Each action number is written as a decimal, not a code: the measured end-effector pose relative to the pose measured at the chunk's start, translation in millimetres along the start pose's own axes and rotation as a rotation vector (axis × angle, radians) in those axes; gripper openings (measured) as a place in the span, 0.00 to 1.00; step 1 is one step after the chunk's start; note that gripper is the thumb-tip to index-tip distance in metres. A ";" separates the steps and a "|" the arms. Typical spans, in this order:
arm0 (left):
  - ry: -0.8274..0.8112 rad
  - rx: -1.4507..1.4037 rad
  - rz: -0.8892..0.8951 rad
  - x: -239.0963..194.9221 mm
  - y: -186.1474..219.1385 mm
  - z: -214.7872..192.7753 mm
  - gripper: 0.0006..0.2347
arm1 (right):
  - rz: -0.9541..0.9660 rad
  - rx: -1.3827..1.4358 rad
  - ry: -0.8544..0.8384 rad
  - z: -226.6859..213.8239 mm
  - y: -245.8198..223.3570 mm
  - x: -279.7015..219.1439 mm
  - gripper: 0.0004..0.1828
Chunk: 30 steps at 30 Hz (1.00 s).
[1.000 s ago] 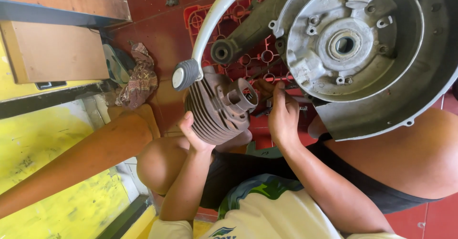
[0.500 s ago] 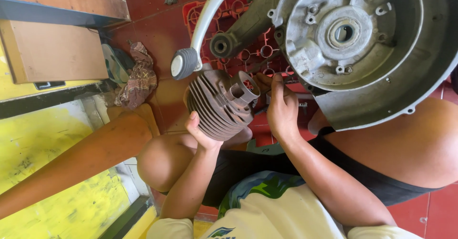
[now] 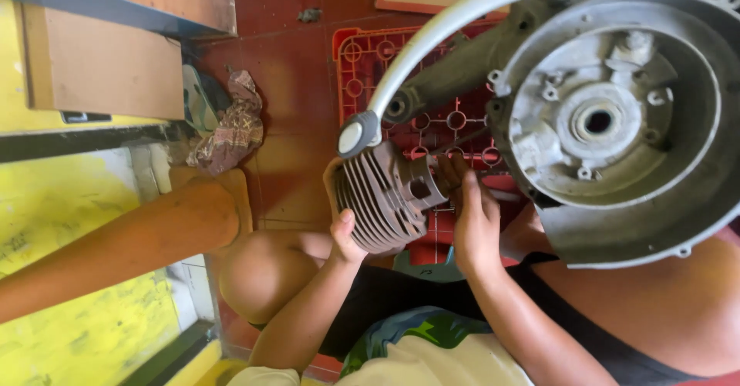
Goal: Disassembling a motorcycle engine by removing bolts and the cylinder block
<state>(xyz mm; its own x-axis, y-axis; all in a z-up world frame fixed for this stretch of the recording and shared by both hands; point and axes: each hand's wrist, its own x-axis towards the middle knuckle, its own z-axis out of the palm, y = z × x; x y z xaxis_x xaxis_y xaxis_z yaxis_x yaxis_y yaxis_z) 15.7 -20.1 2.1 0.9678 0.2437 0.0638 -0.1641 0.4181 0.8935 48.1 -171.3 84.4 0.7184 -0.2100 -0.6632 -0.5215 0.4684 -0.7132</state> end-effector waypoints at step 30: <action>-0.100 0.080 -0.106 18.2 30.6 8.0 0.32 | 0.263 -0.045 0.015 -38.7 48.2 45.7 0.15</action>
<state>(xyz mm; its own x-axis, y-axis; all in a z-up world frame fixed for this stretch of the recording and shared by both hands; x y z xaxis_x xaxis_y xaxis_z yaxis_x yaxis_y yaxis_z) 29.8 -9.9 34.1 0.9937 0.1118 0.0077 -0.0482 0.3645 0.9300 37.9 -191.6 10.9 0.5487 -0.0984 -0.8302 -0.7096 0.4703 -0.5247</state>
